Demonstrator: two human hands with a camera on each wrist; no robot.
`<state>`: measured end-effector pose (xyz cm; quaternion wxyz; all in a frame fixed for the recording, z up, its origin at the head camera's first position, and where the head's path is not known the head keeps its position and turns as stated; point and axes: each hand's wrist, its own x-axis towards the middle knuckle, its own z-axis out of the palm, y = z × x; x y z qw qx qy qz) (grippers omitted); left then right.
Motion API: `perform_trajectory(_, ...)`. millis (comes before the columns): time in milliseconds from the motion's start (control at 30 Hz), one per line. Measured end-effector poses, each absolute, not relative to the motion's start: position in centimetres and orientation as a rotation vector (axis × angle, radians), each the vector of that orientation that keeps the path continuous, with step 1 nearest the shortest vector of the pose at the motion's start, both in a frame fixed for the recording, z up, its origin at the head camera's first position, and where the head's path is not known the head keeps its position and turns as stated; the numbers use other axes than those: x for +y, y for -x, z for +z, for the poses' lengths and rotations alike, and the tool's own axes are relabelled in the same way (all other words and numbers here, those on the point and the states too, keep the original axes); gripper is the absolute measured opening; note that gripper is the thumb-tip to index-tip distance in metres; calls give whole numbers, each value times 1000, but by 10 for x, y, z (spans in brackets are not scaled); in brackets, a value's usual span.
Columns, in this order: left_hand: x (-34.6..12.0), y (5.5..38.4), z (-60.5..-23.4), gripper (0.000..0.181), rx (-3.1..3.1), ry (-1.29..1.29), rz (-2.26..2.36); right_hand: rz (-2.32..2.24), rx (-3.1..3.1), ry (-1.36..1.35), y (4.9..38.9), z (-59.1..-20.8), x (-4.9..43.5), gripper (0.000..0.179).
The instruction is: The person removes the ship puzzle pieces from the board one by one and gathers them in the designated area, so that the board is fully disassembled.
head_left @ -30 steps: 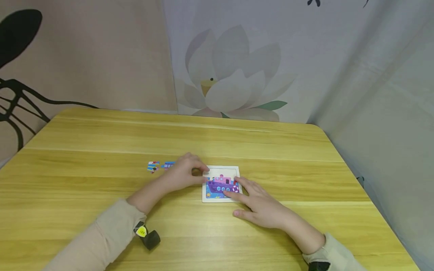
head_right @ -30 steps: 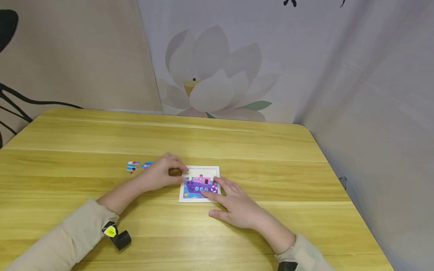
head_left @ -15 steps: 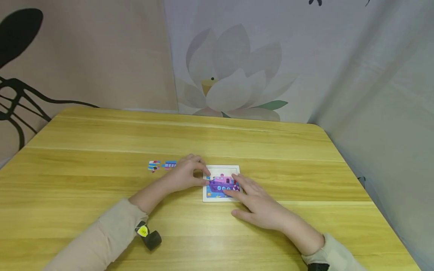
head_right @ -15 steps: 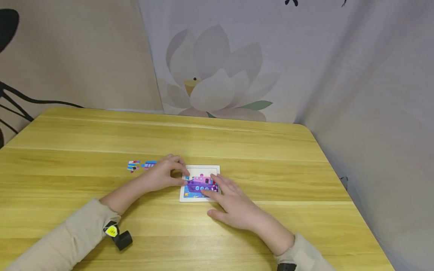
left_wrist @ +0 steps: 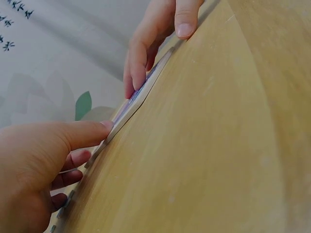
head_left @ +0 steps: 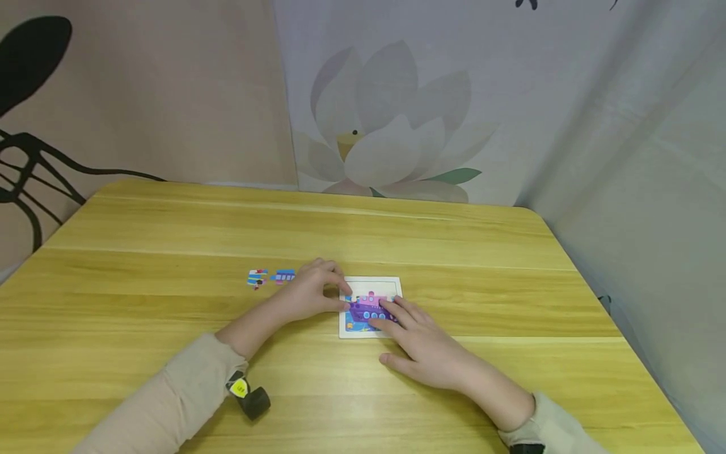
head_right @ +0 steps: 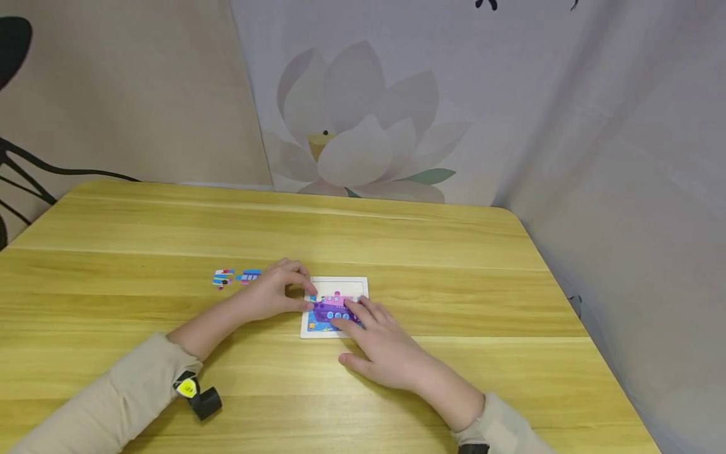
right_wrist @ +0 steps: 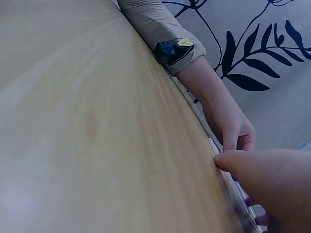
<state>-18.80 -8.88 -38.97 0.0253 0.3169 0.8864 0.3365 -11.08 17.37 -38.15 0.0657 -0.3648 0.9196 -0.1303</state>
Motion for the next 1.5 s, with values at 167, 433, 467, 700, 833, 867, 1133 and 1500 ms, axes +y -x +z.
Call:
perform_trajectory(167,-87,187,-388,16,2758,-988,1010,-390,2776,1095,111,-383,174,58)
perform_trajectory(433,-83,183,-382,21,2833,-929,881,-377,2758,1081,113,-382,173,59)
perform_trajectory(467,-82,183,-381,21,2846,-917,859,-375,2757,1081,113,-382,173,60)
perform_trajectory(700,-75,177,-373,21,2885,-828,777,-364,2770,1098,114,-382,173,60)
perform_trajectory(833,-73,175,-370,22,2896,-806,747,-365,2769,1079,116,-381,172,59)
perform_trajectory(867,-73,175,-370,22,2898,-805,741,-366,2764,1072,116,-381,172,59)
perform_trajectory(1133,-72,175,-370,24,2859,-780,788,-401,2776,1106,118,-379,172,58)
perform_trajectory(1500,-73,181,-374,21,2713,-696,948,-425,2769,1079,118,-375,169,57)
